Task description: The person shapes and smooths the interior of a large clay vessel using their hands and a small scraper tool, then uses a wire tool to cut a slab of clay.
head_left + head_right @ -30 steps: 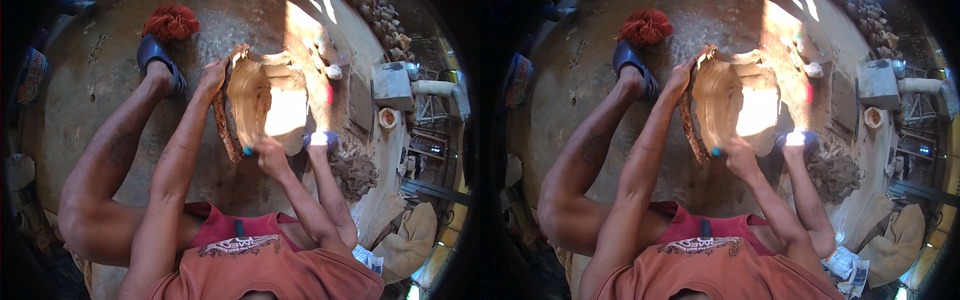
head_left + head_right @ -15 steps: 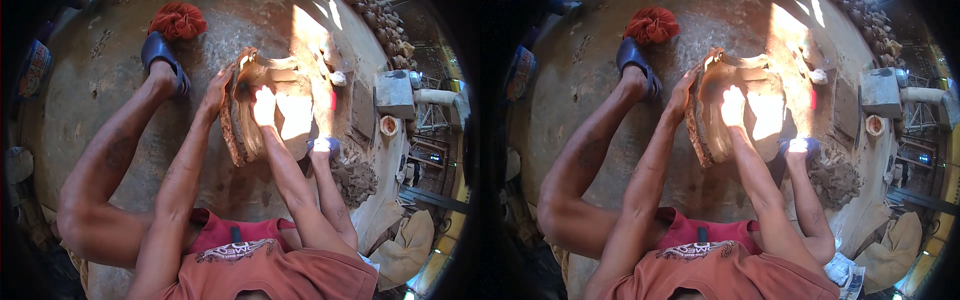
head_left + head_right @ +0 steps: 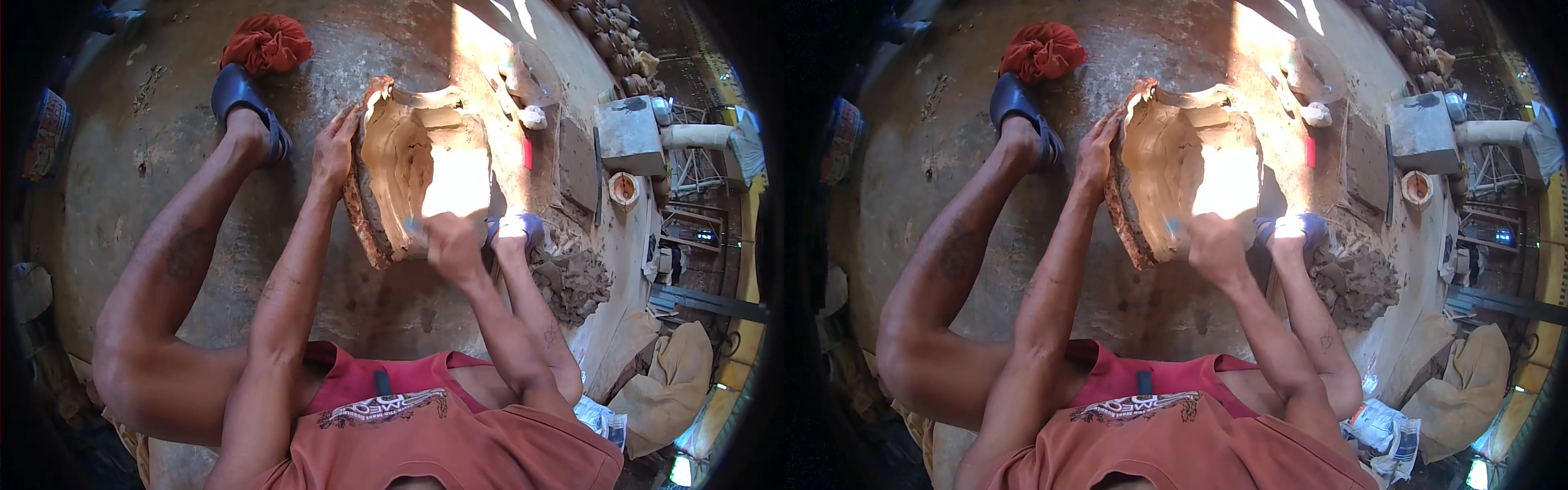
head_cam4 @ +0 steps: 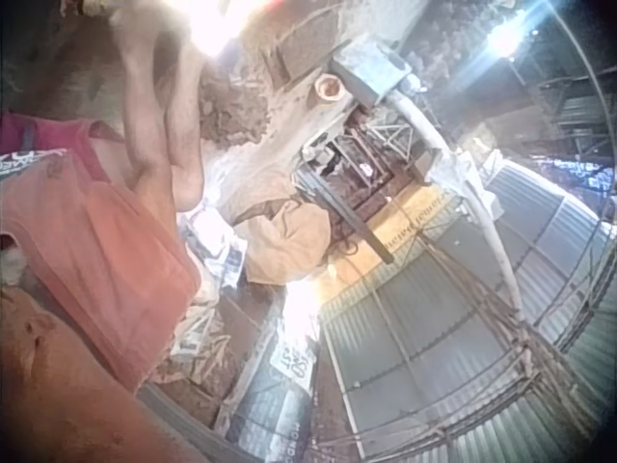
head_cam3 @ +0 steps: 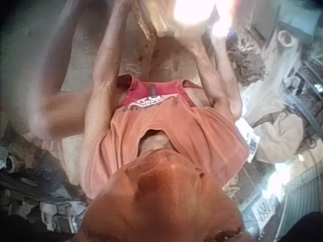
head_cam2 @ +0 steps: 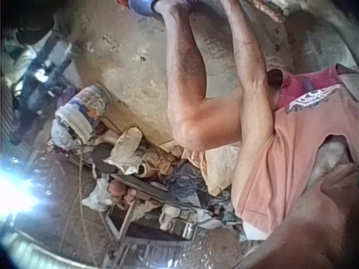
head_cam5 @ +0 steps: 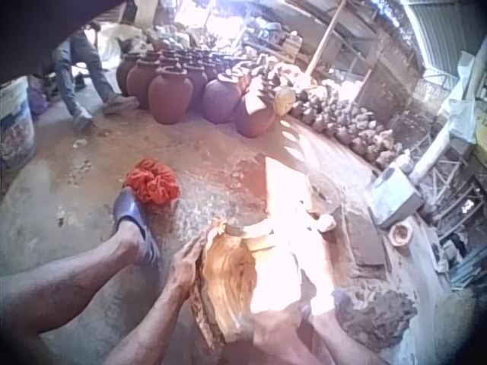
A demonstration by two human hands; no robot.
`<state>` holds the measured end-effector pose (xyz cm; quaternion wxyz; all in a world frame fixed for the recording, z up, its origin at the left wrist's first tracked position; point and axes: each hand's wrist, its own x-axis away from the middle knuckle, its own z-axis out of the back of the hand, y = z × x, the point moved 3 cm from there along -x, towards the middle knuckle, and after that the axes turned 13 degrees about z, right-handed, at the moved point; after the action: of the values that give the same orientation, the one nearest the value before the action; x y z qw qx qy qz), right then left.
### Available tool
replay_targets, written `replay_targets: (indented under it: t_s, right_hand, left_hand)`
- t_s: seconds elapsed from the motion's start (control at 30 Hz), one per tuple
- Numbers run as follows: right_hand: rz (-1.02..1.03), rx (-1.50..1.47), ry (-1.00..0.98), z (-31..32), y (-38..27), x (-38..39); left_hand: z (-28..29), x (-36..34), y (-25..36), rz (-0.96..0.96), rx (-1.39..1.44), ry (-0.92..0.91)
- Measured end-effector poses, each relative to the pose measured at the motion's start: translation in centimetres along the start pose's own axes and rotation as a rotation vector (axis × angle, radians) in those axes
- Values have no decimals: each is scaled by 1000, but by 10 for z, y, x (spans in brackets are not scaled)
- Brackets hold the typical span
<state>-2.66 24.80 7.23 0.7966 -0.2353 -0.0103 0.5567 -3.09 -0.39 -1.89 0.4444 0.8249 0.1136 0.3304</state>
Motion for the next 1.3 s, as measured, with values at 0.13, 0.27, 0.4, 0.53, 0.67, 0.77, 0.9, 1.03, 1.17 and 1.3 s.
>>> replay_targets:
  t_s: [0.13,0.27,0.4,0.53,0.67,0.77,0.9,1.03,1.17,1.3]
  right_hand:
    - [87,256,363,6,70,-81]
    - [150,554,275,-30,134,-90]
    - [-82,211,229,-64,141,-79]
    - [-188,-33,237,-108,158,-46]
    - [-115,138,153,-102,220,51]
    - [-101,126,-131,-108,90,12]
    - [-79,165,-382,-21,25,46]
    - [-80,253,-78,35,45,7]
    - [115,598,123,41,135,-50]
    - [186,702,130,2,193,-54]
  left_hand:
    - [-14,2,8,-182,-30,-65]
    - [-31,7,9,-203,-248,52]
    - [-21,-5,8,-255,-286,58]
    - [-8,-4,7,-236,-254,43]
    - [-62,-5,-2,-227,-208,-24]
    - [-7,-6,7,-240,-178,52]
    - [-45,10,24,-199,-338,4]
    - [-66,21,37,-307,-658,82]
    - [-91,23,26,-495,-679,166]
    - [-93,23,23,-580,-634,143]
